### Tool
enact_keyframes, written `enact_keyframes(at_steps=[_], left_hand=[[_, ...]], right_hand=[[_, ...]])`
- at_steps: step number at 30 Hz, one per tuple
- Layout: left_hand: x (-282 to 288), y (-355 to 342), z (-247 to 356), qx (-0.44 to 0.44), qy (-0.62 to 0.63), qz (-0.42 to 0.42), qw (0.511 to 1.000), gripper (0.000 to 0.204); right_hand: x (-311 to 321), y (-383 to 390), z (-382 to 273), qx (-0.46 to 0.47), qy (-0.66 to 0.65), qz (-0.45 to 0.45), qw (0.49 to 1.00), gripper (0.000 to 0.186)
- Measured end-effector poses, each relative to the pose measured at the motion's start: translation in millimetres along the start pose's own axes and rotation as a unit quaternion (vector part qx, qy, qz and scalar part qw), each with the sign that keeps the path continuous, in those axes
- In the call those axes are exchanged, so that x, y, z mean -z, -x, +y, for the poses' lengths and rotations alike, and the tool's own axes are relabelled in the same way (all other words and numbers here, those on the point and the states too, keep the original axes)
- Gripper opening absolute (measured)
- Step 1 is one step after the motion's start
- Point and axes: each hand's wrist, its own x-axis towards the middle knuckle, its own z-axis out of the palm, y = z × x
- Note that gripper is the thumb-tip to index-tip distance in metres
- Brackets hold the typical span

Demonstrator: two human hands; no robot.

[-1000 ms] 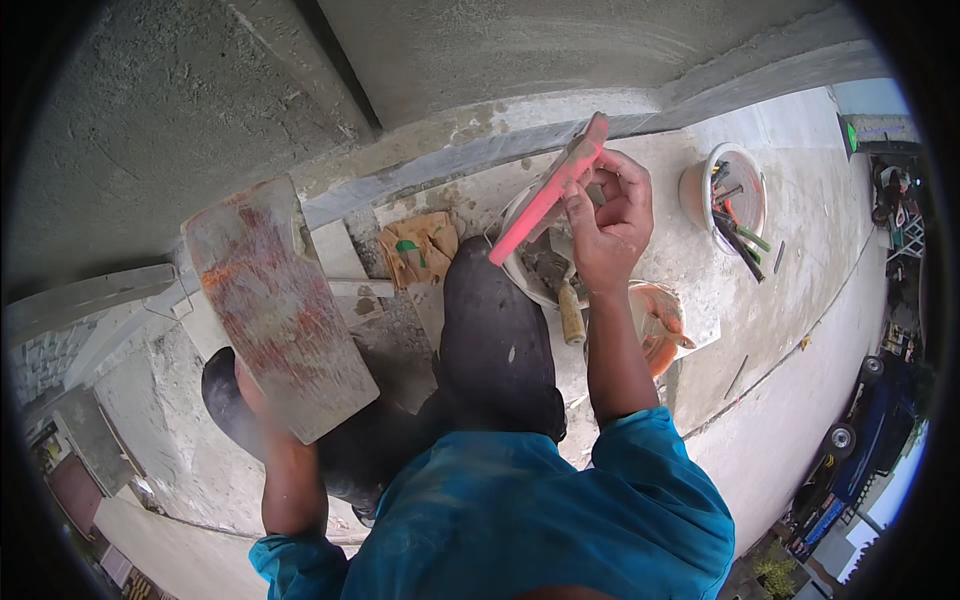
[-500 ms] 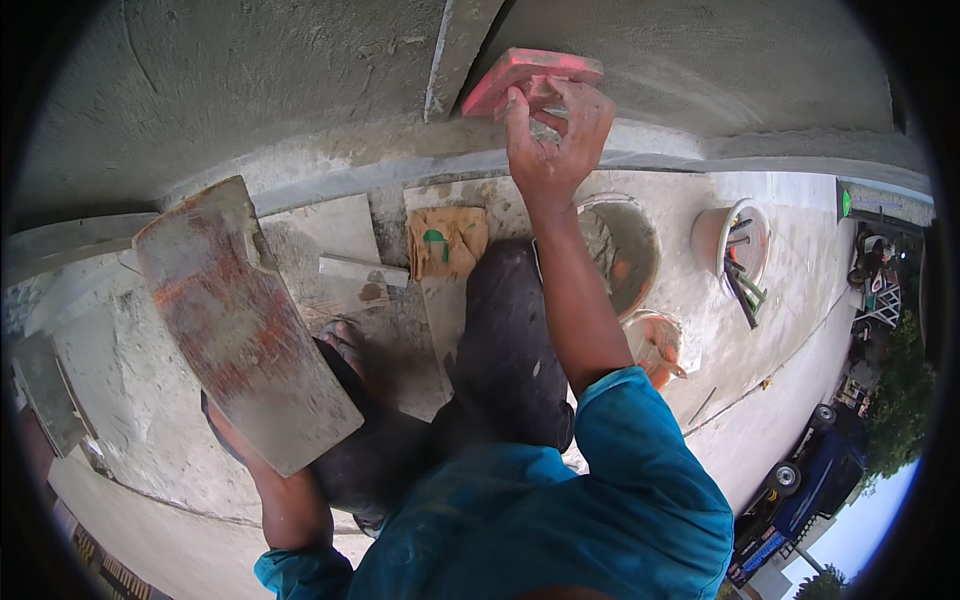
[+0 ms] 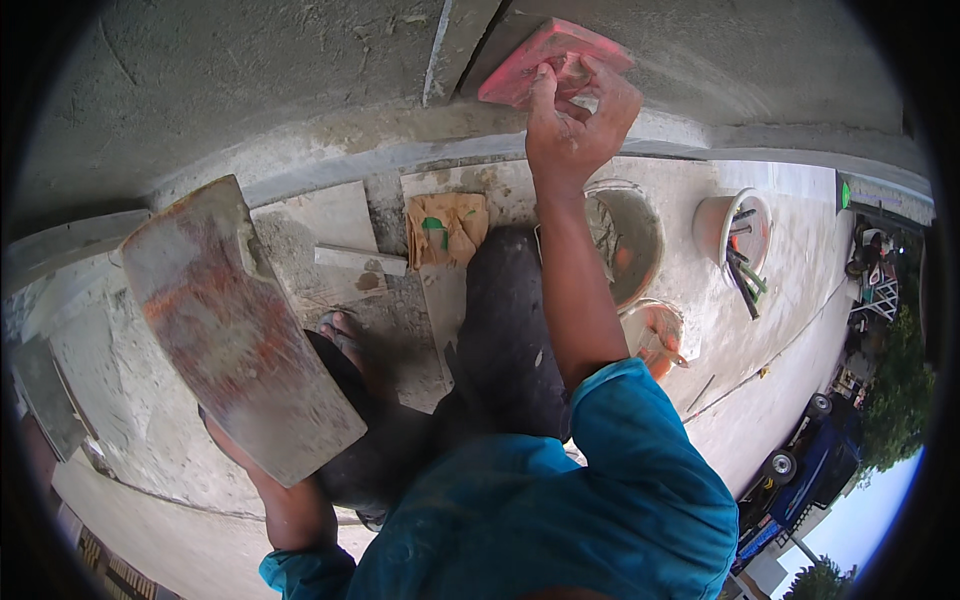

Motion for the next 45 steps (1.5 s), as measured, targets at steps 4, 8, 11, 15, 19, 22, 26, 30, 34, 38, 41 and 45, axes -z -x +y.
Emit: enact_keyframes(at_steps=[4, 8, 11, 15, 19, 22, 26, 30, 34, 38, 41, 45], left_hand=[[-2, -2, -1, 0.012, 0.011, -0.017, 1.0, 0.054], [11, 2, 5, 0.01, 0.005, -0.021, 1.0, 0.054], [13, 4, 6, 0.012, 0.014, -0.021, 1.0, 0.054], [12, 2, 2, 0.01, 0.063, -0.035, 0.997, 0.055], [21, 16, 10, -0.029, -0.092, 0.136, 0.986, 0.057], [-13, 8, -5, -0.062, -0.36, 0.385, 0.847, 0.058], [-29, -1, -9, -0.067, -0.416, 0.407, 0.811, 0.055], [-35, -4, -10, -0.07, -0.412, 0.404, 0.813, 0.053], [-42, -7, -11, -0.08, -0.396, 0.425, 0.81, 0.051], [-9, 9, -4, -0.099, -0.53, 0.352, 0.765, 0.039], [-23, 8, -4, -0.013, -0.574, 0.374, 0.728, 0.05], [-23, 10, -1, -0.021, -0.48, 0.389, 0.786, 0.055]], right_hand=[[17, 3, -4, 0.06, 0.001, -0.007, 0.998, 0.043], [16, -14, -6, 0.15, 0.015, -0.026, 0.988, 0.046], [19, -26, -4, 0.189, 0.048, -0.034, 0.98, 0.05], [16, -36, 5, 0.227, 0.085, -0.008, 0.97, 0.047], [25, -48, 1, 0.265, 0.12, -0.041, 0.956, 0.05], [29, -54, 1, 0.305, 0.134, -0.072, 0.94, 0.05], [36, -64, 2, 0.353, 0.142, -0.102, 0.919, 0.051], [35, -72, 6, 0.4, 0.146, -0.096, 0.899, 0.05], [39, -73, 6, 0.404, 0.219, -0.123, 0.88, 0.048], [59, -70, 3, 0.378, 0.228, -0.148, 0.885, 0.047], [50, -72, 10, 0.416, 0.185, -0.125, 0.881, 0.048], [34, -80, -6, 0.46, 0.151, -0.079, 0.871, 0.04]])
